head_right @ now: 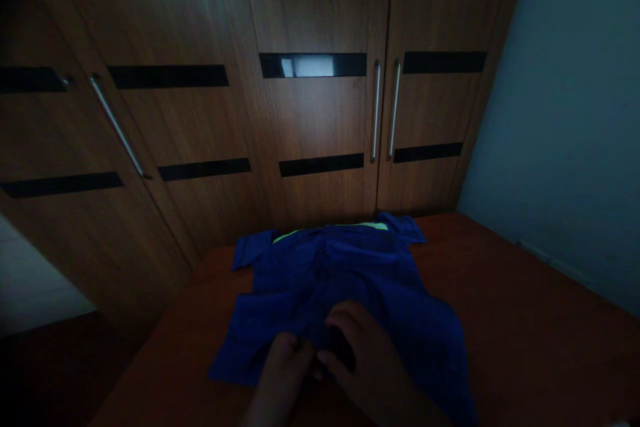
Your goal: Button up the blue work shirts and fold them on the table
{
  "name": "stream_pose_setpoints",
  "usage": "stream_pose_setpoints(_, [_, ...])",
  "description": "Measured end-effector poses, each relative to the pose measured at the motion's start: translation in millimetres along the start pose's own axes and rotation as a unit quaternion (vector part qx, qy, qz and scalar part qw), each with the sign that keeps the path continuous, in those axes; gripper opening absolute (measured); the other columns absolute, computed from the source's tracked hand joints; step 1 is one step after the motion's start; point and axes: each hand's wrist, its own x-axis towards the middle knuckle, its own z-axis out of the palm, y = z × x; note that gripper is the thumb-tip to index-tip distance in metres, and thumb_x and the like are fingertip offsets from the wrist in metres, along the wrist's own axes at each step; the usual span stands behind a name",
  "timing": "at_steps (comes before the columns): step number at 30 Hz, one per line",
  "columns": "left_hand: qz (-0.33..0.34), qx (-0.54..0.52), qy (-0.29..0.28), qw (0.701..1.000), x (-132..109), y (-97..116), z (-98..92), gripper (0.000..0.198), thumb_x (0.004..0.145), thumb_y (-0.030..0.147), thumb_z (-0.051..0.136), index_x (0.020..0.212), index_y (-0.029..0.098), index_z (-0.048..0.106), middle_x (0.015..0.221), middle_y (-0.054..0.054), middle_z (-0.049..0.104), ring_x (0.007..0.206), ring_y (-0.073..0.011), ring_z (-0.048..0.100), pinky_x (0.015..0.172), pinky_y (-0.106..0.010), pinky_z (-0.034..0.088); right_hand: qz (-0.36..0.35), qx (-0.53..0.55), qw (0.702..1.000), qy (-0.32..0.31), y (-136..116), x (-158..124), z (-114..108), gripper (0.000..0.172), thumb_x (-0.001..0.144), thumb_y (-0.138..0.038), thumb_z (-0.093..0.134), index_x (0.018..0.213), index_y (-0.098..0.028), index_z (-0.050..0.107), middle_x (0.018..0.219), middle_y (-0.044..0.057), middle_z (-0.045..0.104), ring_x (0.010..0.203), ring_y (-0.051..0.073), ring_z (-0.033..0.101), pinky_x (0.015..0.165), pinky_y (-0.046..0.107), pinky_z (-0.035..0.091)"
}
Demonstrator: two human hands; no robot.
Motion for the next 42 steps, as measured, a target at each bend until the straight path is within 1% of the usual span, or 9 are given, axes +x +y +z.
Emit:
stream_pose_setpoints(4, [0.012, 0.018, -0.003, 1.0, 1.2, 7.9, -0.5, 0.023, 0.074, 0.036, 0.058, 0.066, 0.015, 0.062, 0.053, 0.001, 0.059, 0.048, -0.0116, 0.053, 0.048, -0.021, 0.04, -0.052, -0.113, 0.992, 0.026, 1.4, -6.3, 2.0, 0.03, 0.088, -0.015, 0.045, 0.114, -0.025, 0.057, 0.113, 0.005, 0.062, 0.104, 0.018, 0.06, 0.088, 0.033, 0.052])
stream_pose_setpoints(7, [0.017, 0.042, 0.017, 0.999, 0.2, 10.0, -1.2, 0.017, 0.072, 0.03, 0.057, 0.065, 0.016, 0.061, 0.056, 0.001, 0.06, 0.053, -0.0133, 0.055, 0.05, -0.021, 0.04, -0.066, -0.168, 0.983, 0.04, -2.3, -9.8, 3.9, 0.03, 0.089, -0.02, 0.046, 0.117, -0.024, 0.056, 0.113, 0.007, 0.063, 0.103, 0.021, 0.061, 0.085, 0.036, 0.054])
stream_pose_setpoints(10, [0.05, 0.07, 0.028, 0.996, 1.0, 7.2, -2.7, 0.016, 0.072, 0.027, 0.057, 0.06, 0.017, 0.059, 0.055, 0.002, 0.059, 0.057, -0.0132, 0.053, 0.052, -0.021, 0.04, -0.062, -0.2, 0.977, 0.049, -5.7, -11.9, 5.8, 0.035, 0.086, -0.029, 0.052, 0.121, -0.021, 0.054, 0.117, 0.01, 0.062, 0.105, 0.024, 0.06, 0.084, 0.039, 0.055])
stream_pose_setpoints(13, [0.057, 0.078, 0.01, 0.995, 3.0, 3.3, -2.8, 0.02, 0.074, 0.03, 0.054, 0.062, 0.016, 0.06, 0.058, 0.001, 0.06, 0.057, -0.0137, 0.053, 0.053, -0.022, 0.04, -0.057, -0.191, 0.979, 0.044, -5.9, -10.6, 5.5, 0.032, 0.089, -0.025, 0.047, 0.119, -0.021, 0.055, 0.116, 0.009, 0.062, 0.104, 0.022, 0.061, 0.084, 0.037, 0.054])
stream_pose_setpoints(16, [0.047, 0.102, 0.018, 0.993, 3.4, 1.8, -1.0, 0.027, 0.077, 0.037, 0.052, 0.061, 0.016, 0.058, 0.058, -0.001, 0.059, 0.056, -0.0146, 0.052, 0.051, -0.023, 0.037, -0.046, -0.164, 0.985, 0.02, -3.5, -6.3, 3.4, 0.031, 0.09, -0.017, 0.041, 0.115, -0.023, 0.059, 0.113, 0.007, 0.064, 0.1, 0.019, 0.062, 0.084, 0.033, 0.054])
stream_pose_setpoints(22, [0.076, 0.125, 0.014, 0.989, 0.8, 4.4, 1.7, 0.03, 0.081, 0.037, 0.048, 0.058, 0.018, 0.057, 0.057, -0.001, 0.057, 0.056, -0.0154, 0.052, 0.053, -0.023, 0.037, 0.008, -0.11, 0.993, -0.032, -0.4, 1.0, 5.8, 0.029, 0.092, -0.015, 0.039, 0.101, -0.023, 0.064, 0.101, 0.006, 0.067, 0.088, 0.018, 0.064, 0.077, 0.033, 0.053])
stream_pose_setpoints(30, [0.094, 0.161, 0.036, 0.982, 1.9, -1.0, 0.7, 0.032, 0.082, 0.036, 0.048, 0.057, 0.019, 0.058, 0.058, -0.002, 0.06, 0.059, -0.0173, 0.055, 0.055, -0.024, 0.038, 0.07, -0.08, 0.994, -0.024, -3.0, 10.1, 13.8, 0.019, 0.091, -0.016, 0.04, 0.084, -0.02, 0.058, 0.087, 0.005, 0.061, 0.08, 0.017, 0.06, 0.072, 0.032, 0.048])
stream_pose_setpoints(34, [0.1, 0.16, 0.031, 0.981, 1.5, -2.5, 0.9, 0.034, 0.082, 0.035, 0.048, 0.054, 0.019, 0.055, 0.06, -0.003, 0.061, 0.06, -0.0166, 0.056, 0.057, -0.024, 0.039, 0.08, -0.061, 0.994, -0.03, -2.9, 11.0, 14.4, 0.017, 0.091, -0.017, 0.041, 0.084, -0.021, 0.055, 0.086, 0.003, 0.06, 0.079, 0.017, 0.059, 0.071, 0.031, 0.045])
stream_pose_setpoints(42, [0.104, 0.152, 0.022, 0.983, 6.1, -12.3, -0.3, 0.034, 0.084, 0.038, 0.047, 0.058, 0.018, 0.055, 0.062, -0.003, 0.06, 0.06, -0.016, 0.054, 0.055, -0.023, 0.038, 0.112, -0.052, 0.992, 0.014, -1.3, 13.6, 22.7, 0.017, 0.09, -0.016, 0.039, 0.08, -0.021, 0.052, 0.081, 0.003, 0.058, 0.074, 0.017, 0.058, 0.068, 0.03, 0.042])
